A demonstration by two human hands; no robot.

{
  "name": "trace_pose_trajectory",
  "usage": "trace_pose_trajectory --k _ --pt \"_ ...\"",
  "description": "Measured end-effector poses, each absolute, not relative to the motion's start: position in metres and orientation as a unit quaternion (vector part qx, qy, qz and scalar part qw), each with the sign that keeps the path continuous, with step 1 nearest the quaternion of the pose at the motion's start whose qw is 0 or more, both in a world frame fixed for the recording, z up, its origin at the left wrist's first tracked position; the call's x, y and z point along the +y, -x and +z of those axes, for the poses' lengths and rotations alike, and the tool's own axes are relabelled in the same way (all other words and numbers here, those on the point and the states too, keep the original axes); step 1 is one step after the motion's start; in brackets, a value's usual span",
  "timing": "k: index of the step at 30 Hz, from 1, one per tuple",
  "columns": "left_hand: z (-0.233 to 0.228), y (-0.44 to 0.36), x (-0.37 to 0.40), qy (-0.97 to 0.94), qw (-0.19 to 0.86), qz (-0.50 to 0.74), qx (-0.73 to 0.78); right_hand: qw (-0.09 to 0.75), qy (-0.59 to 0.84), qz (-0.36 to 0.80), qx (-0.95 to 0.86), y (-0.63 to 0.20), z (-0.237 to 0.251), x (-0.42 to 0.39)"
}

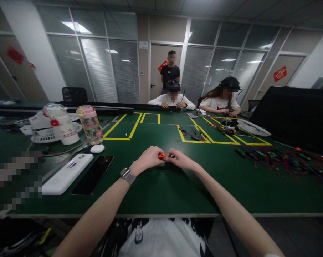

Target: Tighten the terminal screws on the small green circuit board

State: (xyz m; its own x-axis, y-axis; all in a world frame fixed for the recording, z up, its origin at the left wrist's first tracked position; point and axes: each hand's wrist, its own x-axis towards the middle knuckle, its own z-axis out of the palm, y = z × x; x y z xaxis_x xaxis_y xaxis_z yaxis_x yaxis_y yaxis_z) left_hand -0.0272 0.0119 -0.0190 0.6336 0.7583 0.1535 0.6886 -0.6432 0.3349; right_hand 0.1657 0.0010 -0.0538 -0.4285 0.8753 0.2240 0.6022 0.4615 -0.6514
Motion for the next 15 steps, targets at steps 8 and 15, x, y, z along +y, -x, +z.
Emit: trace_pose_trajectory --k 8,15 --pt "-0.0190 0.0277 0.0101 -0.895 0.111 0.128 0.413 0.257 0.449 0.190 -0.835 -0.1614 -0.0576 -0.0006" --pt "-0.0202 0.0278 0.0101 -0.898 0.101 0.121 0.411 0.271 0.442 0.179 -0.836 -0.1612 -0.0591 0.0009"
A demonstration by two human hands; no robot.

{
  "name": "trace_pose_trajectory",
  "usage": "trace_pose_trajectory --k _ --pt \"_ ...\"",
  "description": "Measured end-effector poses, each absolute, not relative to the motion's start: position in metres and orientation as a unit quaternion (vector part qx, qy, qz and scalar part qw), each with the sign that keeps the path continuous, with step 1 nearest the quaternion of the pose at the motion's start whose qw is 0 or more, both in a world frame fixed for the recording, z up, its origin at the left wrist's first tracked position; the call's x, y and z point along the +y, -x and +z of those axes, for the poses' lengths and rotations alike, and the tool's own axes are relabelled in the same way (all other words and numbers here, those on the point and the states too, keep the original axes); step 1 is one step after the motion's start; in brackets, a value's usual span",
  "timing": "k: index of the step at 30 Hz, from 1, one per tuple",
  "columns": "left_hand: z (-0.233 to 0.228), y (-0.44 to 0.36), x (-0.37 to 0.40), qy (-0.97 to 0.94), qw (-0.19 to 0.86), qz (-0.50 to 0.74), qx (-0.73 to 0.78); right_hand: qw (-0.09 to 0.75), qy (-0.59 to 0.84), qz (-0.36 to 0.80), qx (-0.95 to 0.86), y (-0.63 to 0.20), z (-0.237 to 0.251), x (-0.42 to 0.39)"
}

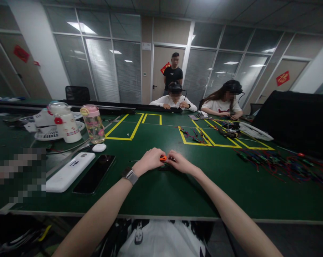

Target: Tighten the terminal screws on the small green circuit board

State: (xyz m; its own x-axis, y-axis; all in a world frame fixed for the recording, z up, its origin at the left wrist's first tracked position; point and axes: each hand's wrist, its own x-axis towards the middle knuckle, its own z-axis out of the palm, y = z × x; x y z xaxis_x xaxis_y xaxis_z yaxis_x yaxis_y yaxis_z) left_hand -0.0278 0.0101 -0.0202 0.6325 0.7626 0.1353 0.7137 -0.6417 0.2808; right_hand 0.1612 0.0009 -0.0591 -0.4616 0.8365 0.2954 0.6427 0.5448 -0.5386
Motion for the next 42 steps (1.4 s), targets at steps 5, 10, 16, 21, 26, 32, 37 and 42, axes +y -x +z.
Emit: trace_pose_trajectory --k 5,10,16,21,26,32,37,42 --pt "-0.023 0.027 0.011 -0.900 0.086 0.124 0.408 0.274 0.449 0.183 -0.830 -0.162 -0.059 0.002" --pt "-0.024 0.028 0.012 -0.905 0.079 0.126 0.398 0.249 0.465 0.197 -0.826 -0.161 -0.055 -0.001" --pt "-0.022 0.028 0.011 -0.913 0.072 0.121 0.383 0.172 0.452 0.079 -0.872 -0.155 -0.044 -0.006" --pt "-0.018 0.028 0.010 -0.920 0.067 0.111 0.370 0.093 0.438 0.056 -0.892 -0.150 -0.025 -0.002" --pt "-0.016 0.029 0.009 -0.922 0.063 0.102 0.368 0.052 0.445 0.096 -0.889 -0.145 -0.014 0.010" --pt "-0.016 0.029 0.007 -0.920 0.068 0.094 0.374 0.094 0.451 0.162 -0.873 -0.149 -0.018 0.018" --pt "-0.018 0.028 0.010 -0.912 0.078 0.092 0.391 0.137 0.428 0.192 -0.872 -0.156 -0.017 0.014" --pt "-0.021 0.031 0.015 -0.907 0.086 0.087 0.404 0.157 0.417 0.196 -0.873 -0.159 -0.029 0.006"
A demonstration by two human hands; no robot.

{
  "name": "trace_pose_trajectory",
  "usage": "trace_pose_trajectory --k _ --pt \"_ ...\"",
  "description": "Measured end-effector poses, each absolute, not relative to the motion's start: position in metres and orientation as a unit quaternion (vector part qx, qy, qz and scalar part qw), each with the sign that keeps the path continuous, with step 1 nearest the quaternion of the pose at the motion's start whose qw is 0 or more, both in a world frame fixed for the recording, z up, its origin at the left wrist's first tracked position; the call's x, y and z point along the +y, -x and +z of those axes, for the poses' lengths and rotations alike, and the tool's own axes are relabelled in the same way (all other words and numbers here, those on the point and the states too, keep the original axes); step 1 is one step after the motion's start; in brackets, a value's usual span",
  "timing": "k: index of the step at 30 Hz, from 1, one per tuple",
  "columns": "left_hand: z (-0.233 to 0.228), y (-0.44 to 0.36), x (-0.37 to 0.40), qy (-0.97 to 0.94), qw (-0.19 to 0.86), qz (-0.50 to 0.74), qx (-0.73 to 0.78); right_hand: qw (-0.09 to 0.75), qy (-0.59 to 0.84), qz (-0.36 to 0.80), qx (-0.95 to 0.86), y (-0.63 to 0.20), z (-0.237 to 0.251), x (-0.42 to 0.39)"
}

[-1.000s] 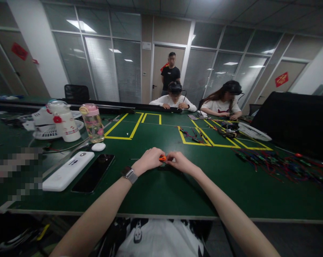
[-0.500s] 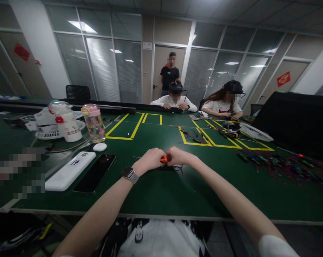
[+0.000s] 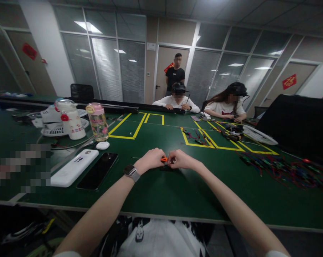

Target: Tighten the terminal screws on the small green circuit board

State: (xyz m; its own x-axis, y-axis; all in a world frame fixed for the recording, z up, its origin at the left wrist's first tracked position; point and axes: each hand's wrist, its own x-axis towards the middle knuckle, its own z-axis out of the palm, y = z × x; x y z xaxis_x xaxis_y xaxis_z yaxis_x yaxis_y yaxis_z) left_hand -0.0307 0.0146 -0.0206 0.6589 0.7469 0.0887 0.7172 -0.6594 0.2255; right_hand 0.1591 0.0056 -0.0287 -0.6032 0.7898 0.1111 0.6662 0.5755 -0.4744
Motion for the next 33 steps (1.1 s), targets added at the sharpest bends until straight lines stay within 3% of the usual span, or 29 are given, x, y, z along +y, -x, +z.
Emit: trace_pose_trajectory --k 8,14,19,26,33 --pt "-0.019 0.032 0.015 -0.907 0.099 0.084 0.400 0.167 0.404 0.149 -0.887 -0.162 -0.039 0.005" --pt "-0.018 0.034 0.017 -0.905 0.125 0.078 0.399 0.277 0.394 0.135 -0.866 -0.159 -0.037 -0.008" --pt "-0.012 0.041 0.021 -0.897 0.137 0.085 0.411 0.321 0.425 0.133 -0.836 -0.152 -0.049 -0.023" --pt "-0.010 0.044 0.027 -0.894 0.115 0.116 0.418 0.291 0.447 0.163 -0.830 -0.151 -0.057 -0.023" --pt "-0.011 0.043 0.027 -0.894 0.116 0.128 0.413 0.268 0.427 0.122 -0.855 -0.158 -0.055 -0.032"
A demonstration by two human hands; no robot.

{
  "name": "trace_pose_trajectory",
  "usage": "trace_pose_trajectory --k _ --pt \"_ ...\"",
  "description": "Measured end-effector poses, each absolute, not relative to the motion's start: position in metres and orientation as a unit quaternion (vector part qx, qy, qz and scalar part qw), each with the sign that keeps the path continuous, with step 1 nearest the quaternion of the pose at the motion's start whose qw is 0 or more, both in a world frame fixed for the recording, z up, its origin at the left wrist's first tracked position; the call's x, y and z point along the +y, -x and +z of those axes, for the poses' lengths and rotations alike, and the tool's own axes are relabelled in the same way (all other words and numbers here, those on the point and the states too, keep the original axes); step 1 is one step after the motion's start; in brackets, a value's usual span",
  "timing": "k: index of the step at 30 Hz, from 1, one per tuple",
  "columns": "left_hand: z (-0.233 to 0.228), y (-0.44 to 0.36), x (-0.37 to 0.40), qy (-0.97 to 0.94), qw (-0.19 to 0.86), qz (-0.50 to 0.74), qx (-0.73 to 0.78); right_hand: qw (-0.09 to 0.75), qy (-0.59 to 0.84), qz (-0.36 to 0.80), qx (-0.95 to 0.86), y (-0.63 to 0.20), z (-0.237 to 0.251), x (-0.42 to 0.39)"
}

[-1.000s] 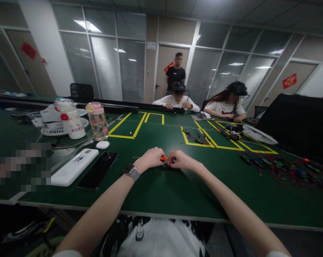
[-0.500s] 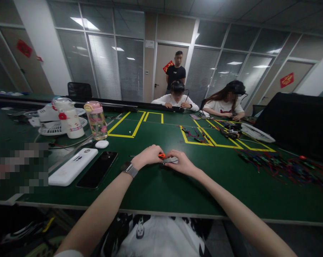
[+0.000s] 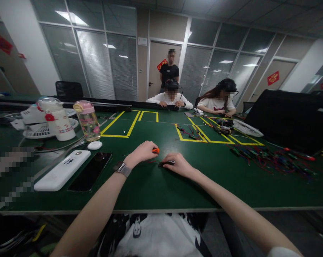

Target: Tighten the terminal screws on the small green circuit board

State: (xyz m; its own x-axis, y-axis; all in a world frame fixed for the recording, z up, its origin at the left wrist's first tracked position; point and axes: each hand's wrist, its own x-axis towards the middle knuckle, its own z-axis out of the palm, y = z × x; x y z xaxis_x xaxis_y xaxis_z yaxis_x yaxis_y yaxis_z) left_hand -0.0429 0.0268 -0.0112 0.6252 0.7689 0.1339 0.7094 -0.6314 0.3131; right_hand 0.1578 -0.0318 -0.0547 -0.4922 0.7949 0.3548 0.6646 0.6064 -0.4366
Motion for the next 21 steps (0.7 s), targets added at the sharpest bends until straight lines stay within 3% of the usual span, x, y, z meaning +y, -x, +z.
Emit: trace_pose_trajectory --k 13,21 --pt "-0.013 0.044 0.028 -0.890 0.163 0.123 0.407 0.241 0.639 -0.032 -0.730 -0.274 -0.071 -0.079" --pt "-0.017 0.042 0.029 -0.892 0.158 0.109 0.409 0.166 0.819 -0.106 -0.538 -0.378 -0.066 -0.079"
